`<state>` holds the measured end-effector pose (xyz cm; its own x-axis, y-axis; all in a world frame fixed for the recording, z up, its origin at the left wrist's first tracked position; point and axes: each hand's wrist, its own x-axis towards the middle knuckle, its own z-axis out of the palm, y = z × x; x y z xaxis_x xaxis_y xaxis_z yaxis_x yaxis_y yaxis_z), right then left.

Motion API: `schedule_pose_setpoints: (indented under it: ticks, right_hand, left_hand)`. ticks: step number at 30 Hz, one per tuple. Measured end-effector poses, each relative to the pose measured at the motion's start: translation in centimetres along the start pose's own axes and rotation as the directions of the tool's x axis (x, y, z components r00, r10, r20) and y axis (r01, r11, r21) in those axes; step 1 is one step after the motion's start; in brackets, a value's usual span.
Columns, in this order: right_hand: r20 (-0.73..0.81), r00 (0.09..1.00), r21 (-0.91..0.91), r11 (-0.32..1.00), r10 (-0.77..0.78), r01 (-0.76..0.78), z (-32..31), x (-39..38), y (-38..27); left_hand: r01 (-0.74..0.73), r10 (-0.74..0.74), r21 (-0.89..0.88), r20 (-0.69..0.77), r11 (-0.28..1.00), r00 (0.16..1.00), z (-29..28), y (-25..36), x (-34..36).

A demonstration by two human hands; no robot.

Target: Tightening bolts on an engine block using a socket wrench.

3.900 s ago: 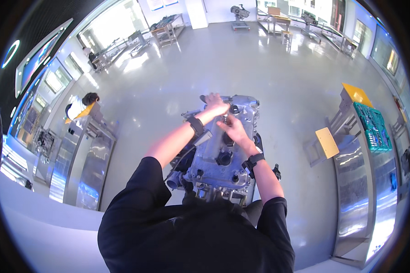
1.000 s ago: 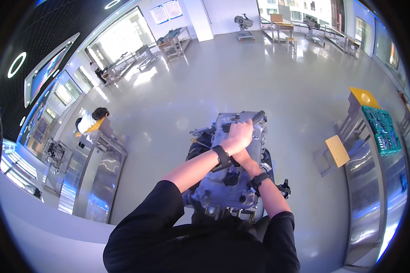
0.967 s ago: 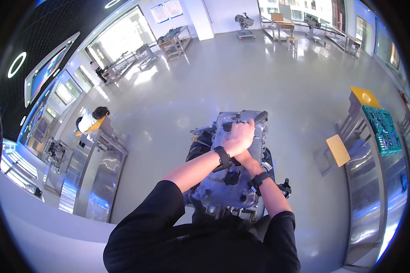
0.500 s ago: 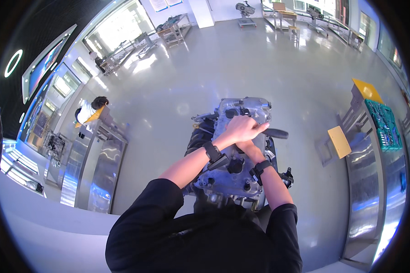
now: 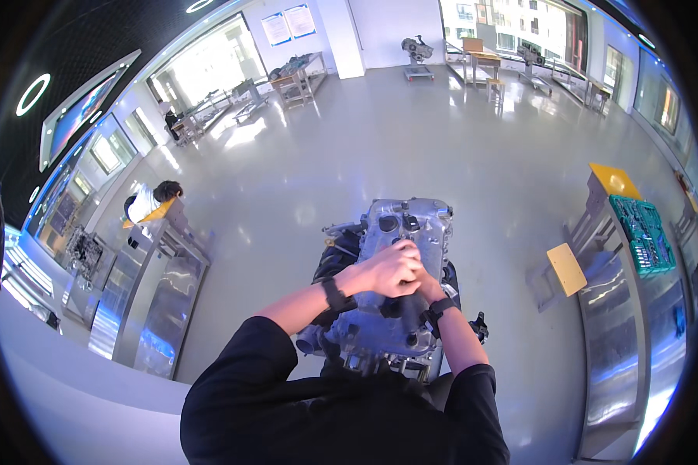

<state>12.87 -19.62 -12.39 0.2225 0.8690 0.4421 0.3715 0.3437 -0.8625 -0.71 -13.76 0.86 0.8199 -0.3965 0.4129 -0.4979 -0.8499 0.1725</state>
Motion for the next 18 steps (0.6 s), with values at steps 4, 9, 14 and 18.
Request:
schedule_pose_setpoints:
  ticks: [4, 9, 14, 18]
  right_hand:
    - [0.024, 1.0, -0.102, 0.995, -0.02, 0.022, 0.7, 1.2, 0.0]
    - [0.05, 0.922, 0.32, 0.868, 0.385, -0.38, 1.9, 1.9, -1.0]
    - [0.036, 0.91, 0.38, 0.837, 0.413, -0.395, 2.1, 2.1, -1.8]
    - [0.028, 0.901, 0.32, 0.85, 0.432, -0.418, 1.8, 1.8, -2.2]
  left_hand:
    - [0.073, -0.071, 0.02, -0.083, 0.997, 0.994, -2.0, 0.9, -3.8]
    - [0.268, -0.269, 0.028, 0.084, 0.963, 0.959, -4.5, -0.4, -9.1]
    - [0.426, -0.423, -0.013, 0.083, 0.905, 0.902, -5.9, -3.0, -11.5]
    - [0.676, -0.693, 0.248, -0.026, 0.694, 0.721, -3.6, -6.5, -10.6]
